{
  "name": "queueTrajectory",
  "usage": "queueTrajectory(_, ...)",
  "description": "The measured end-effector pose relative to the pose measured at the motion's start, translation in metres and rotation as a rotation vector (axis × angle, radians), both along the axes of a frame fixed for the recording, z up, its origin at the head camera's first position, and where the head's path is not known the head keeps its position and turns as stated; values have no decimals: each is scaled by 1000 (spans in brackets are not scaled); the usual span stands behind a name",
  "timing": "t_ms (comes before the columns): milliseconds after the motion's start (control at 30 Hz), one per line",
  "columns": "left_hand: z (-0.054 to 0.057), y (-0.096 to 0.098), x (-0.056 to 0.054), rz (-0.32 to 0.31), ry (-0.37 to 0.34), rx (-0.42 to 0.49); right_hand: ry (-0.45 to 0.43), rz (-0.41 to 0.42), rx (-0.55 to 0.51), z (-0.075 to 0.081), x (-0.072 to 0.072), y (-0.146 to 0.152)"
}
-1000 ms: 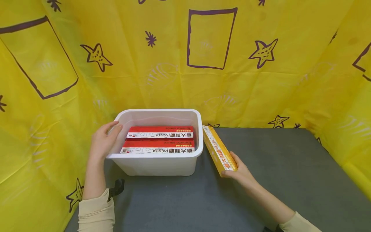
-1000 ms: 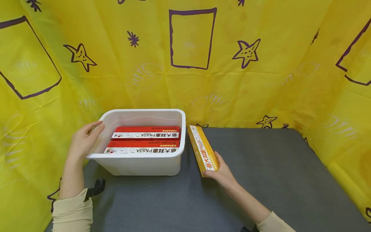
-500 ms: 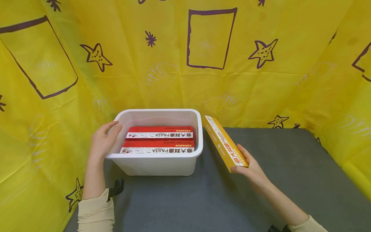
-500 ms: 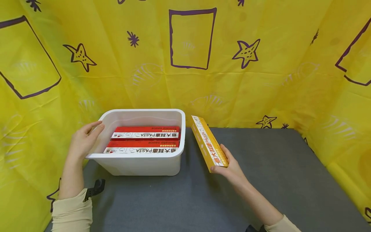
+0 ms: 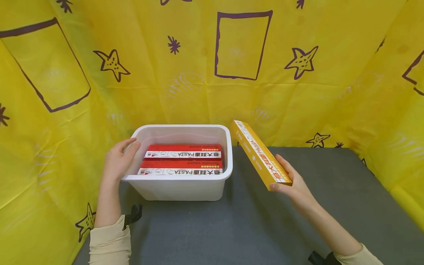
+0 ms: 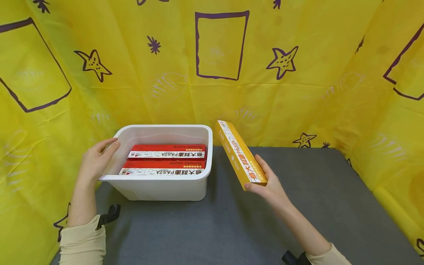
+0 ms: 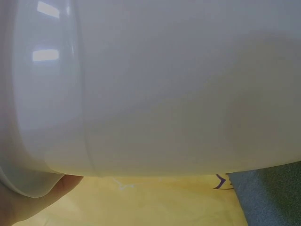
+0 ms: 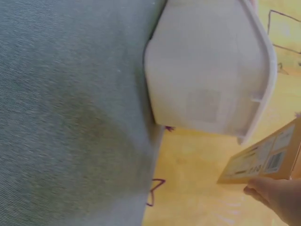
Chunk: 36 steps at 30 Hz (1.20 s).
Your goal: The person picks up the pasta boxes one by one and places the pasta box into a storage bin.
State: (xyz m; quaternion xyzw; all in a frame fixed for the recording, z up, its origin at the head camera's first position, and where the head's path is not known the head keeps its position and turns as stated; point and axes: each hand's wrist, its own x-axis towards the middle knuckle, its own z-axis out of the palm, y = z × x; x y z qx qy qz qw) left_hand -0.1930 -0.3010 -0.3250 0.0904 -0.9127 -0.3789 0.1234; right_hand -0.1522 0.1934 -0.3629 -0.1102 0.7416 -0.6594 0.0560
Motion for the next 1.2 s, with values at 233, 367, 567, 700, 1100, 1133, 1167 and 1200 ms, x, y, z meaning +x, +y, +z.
queueTrajectory(233,-1,0,0,4,-23,16,62,59,-67,15,-5,-2)
queueTrajectory(367,-2,-1,0,3,-12,8,92,94,-80,23,-7,-5)
queueTrajectory(567,-1,0,1,0,0,9,109,183,-90,32,-13,-15)
queueTrajectory(700,-2,0,0,-4,4,13,131,241,-89,36,-17,-23)
queueTrajectory(1100,-2,0,0,-4,33,0,144,373,-33,49,-33,-47)
queueTrajectory(1133,-2,0,0,-3,31,2,139,386,-28,50,-35,-49)
queueTrajectory(1167,-2,0,0,-3,30,3,131,397,-24,51,-36,-51)
queueTrajectory(1200,-2,0,0,-4,32,3,128,409,-21,52,-38,-53)
